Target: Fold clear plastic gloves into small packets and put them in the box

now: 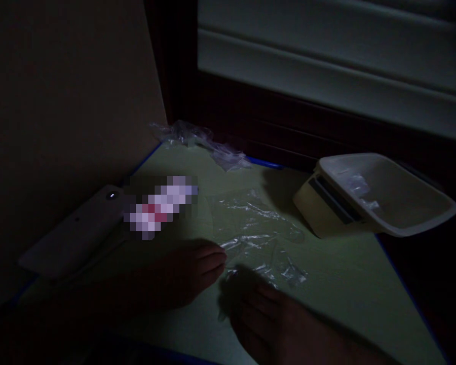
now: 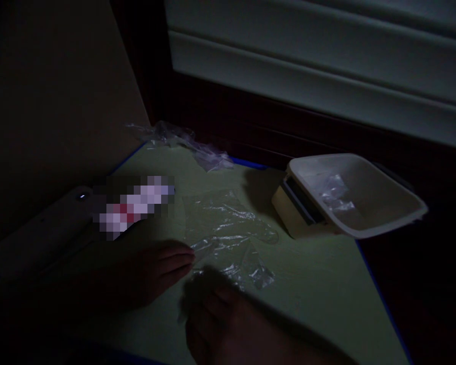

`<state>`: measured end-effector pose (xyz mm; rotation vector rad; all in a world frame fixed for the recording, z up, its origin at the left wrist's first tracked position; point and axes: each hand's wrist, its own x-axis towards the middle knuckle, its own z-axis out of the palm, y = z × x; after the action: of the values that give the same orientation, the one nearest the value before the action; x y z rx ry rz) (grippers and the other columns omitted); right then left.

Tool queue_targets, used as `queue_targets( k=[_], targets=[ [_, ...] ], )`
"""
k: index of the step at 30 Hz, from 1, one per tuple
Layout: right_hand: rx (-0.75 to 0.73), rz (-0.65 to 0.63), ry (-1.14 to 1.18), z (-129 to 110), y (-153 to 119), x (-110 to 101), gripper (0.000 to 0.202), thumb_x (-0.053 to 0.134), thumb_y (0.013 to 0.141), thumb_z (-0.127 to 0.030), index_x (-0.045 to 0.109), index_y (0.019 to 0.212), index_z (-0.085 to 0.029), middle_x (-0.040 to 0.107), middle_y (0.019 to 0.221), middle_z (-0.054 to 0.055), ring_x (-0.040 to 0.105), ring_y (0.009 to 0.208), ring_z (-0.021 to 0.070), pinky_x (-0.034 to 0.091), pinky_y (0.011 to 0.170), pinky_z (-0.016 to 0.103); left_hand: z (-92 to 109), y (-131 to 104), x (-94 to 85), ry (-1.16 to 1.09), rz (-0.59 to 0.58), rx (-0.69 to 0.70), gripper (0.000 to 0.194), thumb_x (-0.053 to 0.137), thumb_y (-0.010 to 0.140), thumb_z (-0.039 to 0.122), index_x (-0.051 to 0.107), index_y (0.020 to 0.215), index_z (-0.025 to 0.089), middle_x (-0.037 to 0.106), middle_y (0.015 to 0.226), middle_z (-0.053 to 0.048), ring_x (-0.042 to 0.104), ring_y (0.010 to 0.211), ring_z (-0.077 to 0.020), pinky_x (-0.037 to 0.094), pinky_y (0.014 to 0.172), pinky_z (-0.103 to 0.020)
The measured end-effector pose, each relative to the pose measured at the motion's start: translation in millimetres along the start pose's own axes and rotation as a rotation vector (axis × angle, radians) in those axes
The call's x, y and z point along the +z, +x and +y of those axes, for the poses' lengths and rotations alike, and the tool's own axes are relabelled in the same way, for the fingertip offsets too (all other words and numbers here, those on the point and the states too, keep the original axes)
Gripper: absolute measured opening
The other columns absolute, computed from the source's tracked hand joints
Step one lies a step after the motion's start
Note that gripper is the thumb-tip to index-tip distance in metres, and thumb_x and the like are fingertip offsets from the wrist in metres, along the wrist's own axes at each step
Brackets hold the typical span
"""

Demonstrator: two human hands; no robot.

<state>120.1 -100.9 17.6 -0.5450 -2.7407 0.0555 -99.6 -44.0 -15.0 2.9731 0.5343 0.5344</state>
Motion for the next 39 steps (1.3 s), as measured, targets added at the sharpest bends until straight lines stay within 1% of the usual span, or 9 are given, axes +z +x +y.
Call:
queue_targets(
  k=[4,7,14,20,25,29,32,35,39],
  targets=[
    [0.179,-0.006,0.181,10.8,8.0,-14.3,0.021,0.046,0.089,-0.010,0.064,0.081,-0.015,0.066,0.071,0.005,0.058,0.066,0.0172,0.048,0.068,0.032,0.4,0.2,0.9,0.020,0.009,0.020,0.021,0.044,0.092,0.011,0.064,0.099,0.010,0.065,0.106,-0.009,0.055,0.103,-0.0206,0.047,0.092,-0.032],
    [0.361,-0.007,0.315,26.1,17.5,-22.4,0.019,0.044,0.089,-0.012,0.062,0.083,-0.015,0.064,0.074,0.006,0.058,0.068,0.0167,0.048,0.066,0.030,1.9,1.2,-2.4,0.045,-0.003,0.038,0.021,0.045,0.091,0.011,0.065,0.097,0.009,0.066,0.102,-0.010,0.056,0.102,-0.0210,0.048,0.089,-0.032],
    [0.710,0.031,0.623,64.2,35.3,-11.5,0.015,0.046,0.088,-0.017,0.059,0.080,-0.019,0.064,0.073,0.001,0.060,0.067,0.0136,0.046,0.061,0.024,2.8,2.3,-9.0,0.076,0.019,0.066,0.024,0.043,0.093,0.010,0.066,0.100,0.007,0.067,0.105,-0.009,0.057,0.101,-0.0203,0.047,0.091,-0.032],
    [0.702,0.021,0.507,77.5,39.6,2.4,0.017,0.046,0.088,-0.016,0.062,0.081,-0.018,0.066,0.074,0.001,0.060,0.066,0.0142,0.044,0.061,0.025,1.7,4.0,-8.1,0.080,0.047,0.090,0.025,0.042,0.093,0.010,0.066,0.090,0.009,0.068,0.099,-0.009,0.059,0.094,-0.0193,0.048,0.087,-0.032],
    [0.615,-0.008,0.313,75.3,34.6,15.2,0.012,0.051,0.087,-0.012,0.062,0.090,-0.017,0.067,0.086,0.006,0.062,0.078,0.0183,0.047,0.071,0.029,4.0,4.7,-9.7,0.099,0.020,0.071,0.020,0.045,0.092,0.011,0.065,0.089,0.011,0.067,0.095,-0.009,0.059,0.086,-0.0199,0.049,0.080,-0.034],
    [0.622,-0.047,0.147,70.9,30.8,21.8,0.010,0.056,0.087,-0.017,0.060,0.096,-0.016,0.064,0.090,0.009,0.060,0.082,0.0211,0.049,0.075,0.034,5.5,4.7,-11.5,0.104,0.017,0.065,0.013,0.051,0.090,0.012,0.064,0.088,0.013,0.066,0.090,-0.006,0.058,0.084,-0.0190,0.049,0.080,-0.035],
    [0.640,-0.052,0.087,69.1,30.6,21.8,0.007,0.057,0.087,-0.018,0.059,0.093,-0.015,0.061,0.087,0.009,0.059,0.078,0.0213,0.050,0.072,0.034,7.0,5.2,-10.8,0.100,0.067,0.050,0.011,0.052,0.090,0.013,0.063,0.093,0.013,0.066,0.093,-0.007,0.058,0.087,-0.0193,0.048,0.080,-0.035],
    [0.587,-0.022,0.093,69.9,31.1,18.3,0.008,0.051,0.089,-0.017,0.059,0.087,-0.015,0.059,0.083,0.008,0.056,0.075,0.0201,0.049,0.068,0.033,8.5,6.3,-8.2,0.079,0.064,0.060,0.016,0.051,0.090,0.013,0.062,0.103,0.012,0.066,0.098,-0.008,0.058,0.090,-0.0197,0.047,0.083,-0.037],
    [0.436,-0.061,0.148,72.8,29.8,12.7,0.016,0.048,0.089,-0.010,0.063,0.093,-0.014,0.061,0.087,0.009,0.056,0.081,0.0197,0.048,0.072,0.031,8.5,7.2,-7.1,0.065,0.018,0.029,0.015,0.050,0.090,0.018,0.064,0.089,0.013,0.067,0.093,-0.007,0.058,0.087,-0.0188,0.046,0.086,-0.037]
  ],
)
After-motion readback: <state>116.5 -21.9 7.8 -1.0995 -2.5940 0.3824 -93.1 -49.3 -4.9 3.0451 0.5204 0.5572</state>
